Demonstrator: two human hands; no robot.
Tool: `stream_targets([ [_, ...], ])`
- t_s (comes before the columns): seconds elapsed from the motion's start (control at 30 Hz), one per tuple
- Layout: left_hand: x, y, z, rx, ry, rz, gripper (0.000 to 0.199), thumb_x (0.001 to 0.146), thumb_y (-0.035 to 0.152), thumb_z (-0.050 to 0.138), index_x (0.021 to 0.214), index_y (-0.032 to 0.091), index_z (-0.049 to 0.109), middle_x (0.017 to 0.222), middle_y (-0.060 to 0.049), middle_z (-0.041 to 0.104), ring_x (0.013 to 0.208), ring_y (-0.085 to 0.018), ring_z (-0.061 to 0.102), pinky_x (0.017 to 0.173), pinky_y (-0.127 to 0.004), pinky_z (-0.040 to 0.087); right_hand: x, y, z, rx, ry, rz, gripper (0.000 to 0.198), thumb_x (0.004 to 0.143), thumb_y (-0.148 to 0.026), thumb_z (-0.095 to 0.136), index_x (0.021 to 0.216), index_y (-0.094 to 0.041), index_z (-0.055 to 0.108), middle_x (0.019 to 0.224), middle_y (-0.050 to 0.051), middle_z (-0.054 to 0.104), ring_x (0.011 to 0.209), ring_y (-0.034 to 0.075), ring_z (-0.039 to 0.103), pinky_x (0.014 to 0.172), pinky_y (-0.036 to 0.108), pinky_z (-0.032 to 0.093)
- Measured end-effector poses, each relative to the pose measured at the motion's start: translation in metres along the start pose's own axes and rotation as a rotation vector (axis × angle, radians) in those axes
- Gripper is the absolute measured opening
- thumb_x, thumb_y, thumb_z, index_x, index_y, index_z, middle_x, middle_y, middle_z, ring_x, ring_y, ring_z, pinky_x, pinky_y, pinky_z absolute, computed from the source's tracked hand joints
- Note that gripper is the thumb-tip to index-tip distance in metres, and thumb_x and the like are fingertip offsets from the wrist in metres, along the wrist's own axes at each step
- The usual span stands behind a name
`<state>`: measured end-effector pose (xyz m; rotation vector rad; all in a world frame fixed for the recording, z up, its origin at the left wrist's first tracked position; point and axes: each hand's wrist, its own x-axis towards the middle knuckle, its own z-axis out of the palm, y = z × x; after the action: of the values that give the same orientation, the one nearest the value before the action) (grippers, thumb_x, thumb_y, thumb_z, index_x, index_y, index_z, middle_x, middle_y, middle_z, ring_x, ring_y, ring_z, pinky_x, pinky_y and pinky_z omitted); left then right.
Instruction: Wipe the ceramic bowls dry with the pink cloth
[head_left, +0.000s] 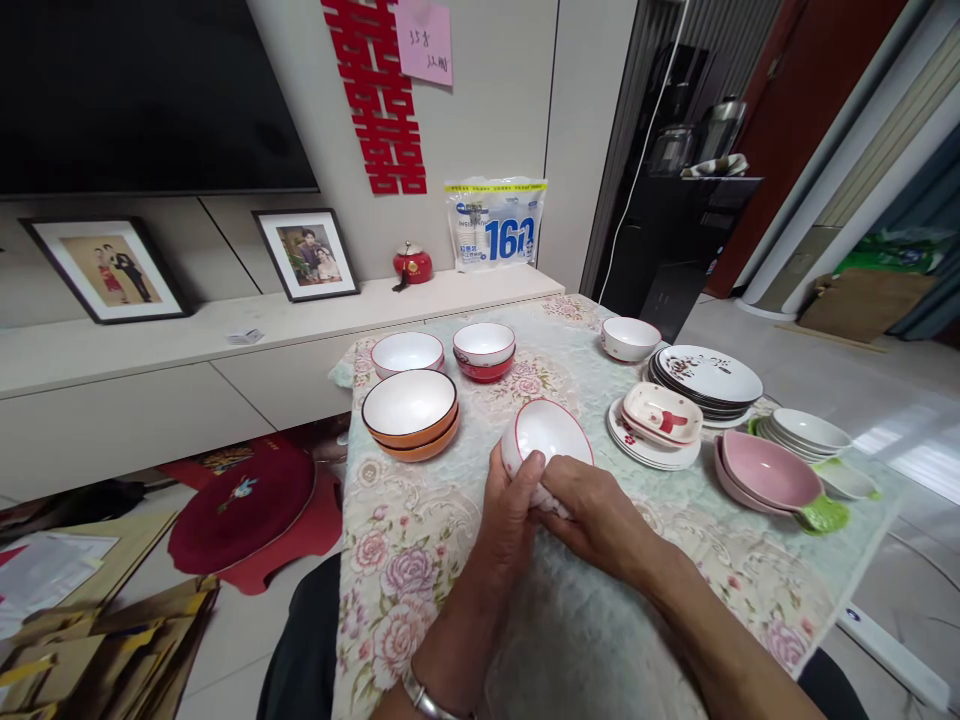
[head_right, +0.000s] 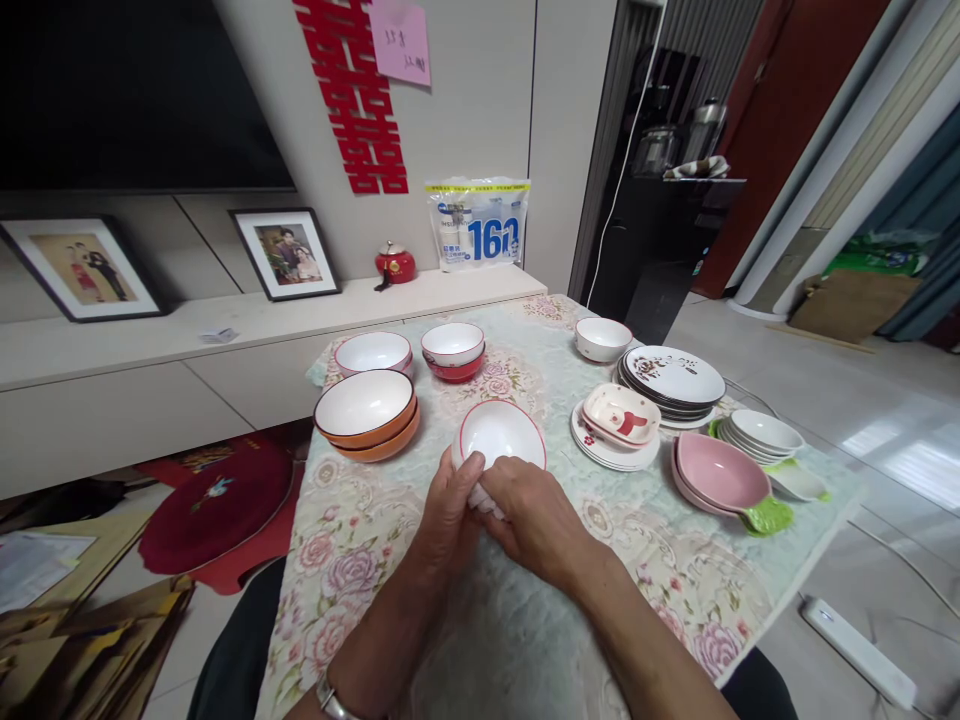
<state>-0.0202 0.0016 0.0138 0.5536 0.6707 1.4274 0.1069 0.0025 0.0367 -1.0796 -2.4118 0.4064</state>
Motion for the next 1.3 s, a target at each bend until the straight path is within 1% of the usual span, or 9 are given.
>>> stream_targets([
  [0.17,0.002,0.001,-0.003,-0.037,0.013,-0.03,0.039,0.085,0.036,0.067,0.118,0.018,0.055,0.1,-0.005,0.071,0.096,-0.024,0.069,0.089,-0.037,0.051,-0.005,0.006,-0.031,0.106,-0.175,-0.001,0.013,0.095,-0.025,0.057,0.105,-0.023,0.064,0.097,0.004,0.064,0.093,0.021,0.057,0.08,0.032,0.044],
  [0.37,-0.005,0.007,0.003,-0.027,-0.073,-0.158,0.047,0.089,0.04,0.06,0.129,0.016,0.054,0.116,-0.012,0.07,0.109,-0.029,0.066,0.091,-0.041,0.052,-0.004,0.014,-0.035,0.207,0.416,0.204,0.026,0.099,-0.036,0.046,0.113,-0.022,0.063,0.103,0.007,0.064,0.097,0.024,0.058,0.086,0.038,0.045],
  [0.5,-0.008,0.006,0.005,-0.083,-0.159,-0.195,0.044,0.091,0.041,0.057,0.131,0.021,0.057,0.122,-0.01,0.069,0.117,-0.03,0.062,0.095,-0.043,0.051,0.0,0.011,-0.023,-0.087,0.493,0.111,0.056,0.091,-0.044,0.06,0.141,-0.023,0.049,0.14,0.015,0.049,0.126,0.037,0.043,0.104,0.056,0.034],
  [0.6,-0.005,0.003,0.002,-0.086,-0.124,-0.233,0.046,0.089,0.047,0.058,0.126,0.02,0.061,0.125,-0.011,0.068,0.117,-0.032,0.062,0.093,-0.045,0.052,-0.001,0.01,-0.023,-0.182,0.588,0.11,0.056,0.089,-0.038,0.065,0.141,-0.021,0.05,0.131,0.018,0.051,0.12,0.035,0.047,0.099,0.055,0.04],
  [0.73,-0.002,0.001,0.0,-0.071,-0.105,-0.232,0.048,0.087,0.052,0.06,0.122,0.02,0.064,0.122,-0.012,0.069,0.115,-0.033,0.063,0.091,-0.045,0.054,-0.004,0.009,-0.027,-0.011,0.288,-0.069,0.027,0.096,-0.021,0.054,0.121,-0.027,0.063,0.107,0.009,0.063,0.102,0.023,0.058,0.087,0.039,0.049],
  [0.83,-0.002,-0.001,0.0,0.011,-0.108,-0.168,0.041,0.084,0.045,0.066,0.118,0.02,0.065,0.117,-0.01,0.071,0.112,-0.031,0.064,0.091,-0.041,0.053,-0.001,0.013,-0.023,-0.065,0.058,-0.163,0.026,0.094,-0.014,0.054,0.113,-0.027,0.066,0.113,0.007,0.065,0.112,0.025,0.054,0.098,0.045,0.044],
  [0.93,-0.002,-0.004,0.001,0.109,-0.128,-0.096,0.047,0.082,0.035,0.071,0.126,0.021,0.061,0.12,-0.01,0.07,0.114,-0.03,0.063,0.096,-0.04,0.05,0.002,0.021,-0.015,-0.169,0.083,-0.101,0.02,0.093,-0.014,0.053,0.107,-0.022,0.066,0.114,0.01,0.063,0.114,0.028,0.052,0.099,0.048,0.041],
  [1.1,-0.005,-0.002,0.004,0.238,-0.034,0.026,0.067,0.069,0.022,0.08,0.131,0.018,0.058,0.129,-0.011,0.066,0.12,-0.031,0.059,0.103,-0.039,0.045,0.0,0.026,-0.007,-0.12,0.02,0.134,0.015,0.088,-0.012,0.05,0.092,-0.016,0.063,0.094,0.009,0.061,0.085,0.021,0.056,0.075,0.033,0.046],
  [1.3,-0.006,0.001,0.005,0.398,-0.042,0.084,0.079,0.064,0.018,0.081,0.138,0.018,0.054,0.136,-0.012,0.061,0.123,-0.032,0.057,0.104,-0.039,0.045,-0.003,0.018,-0.009,0.503,-0.004,0.222,0.023,0.085,-0.015,0.051,0.102,-0.02,0.066,0.09,0.003,0.066,0.083,0.019,0.059,0.075,0.03,0.046],
])
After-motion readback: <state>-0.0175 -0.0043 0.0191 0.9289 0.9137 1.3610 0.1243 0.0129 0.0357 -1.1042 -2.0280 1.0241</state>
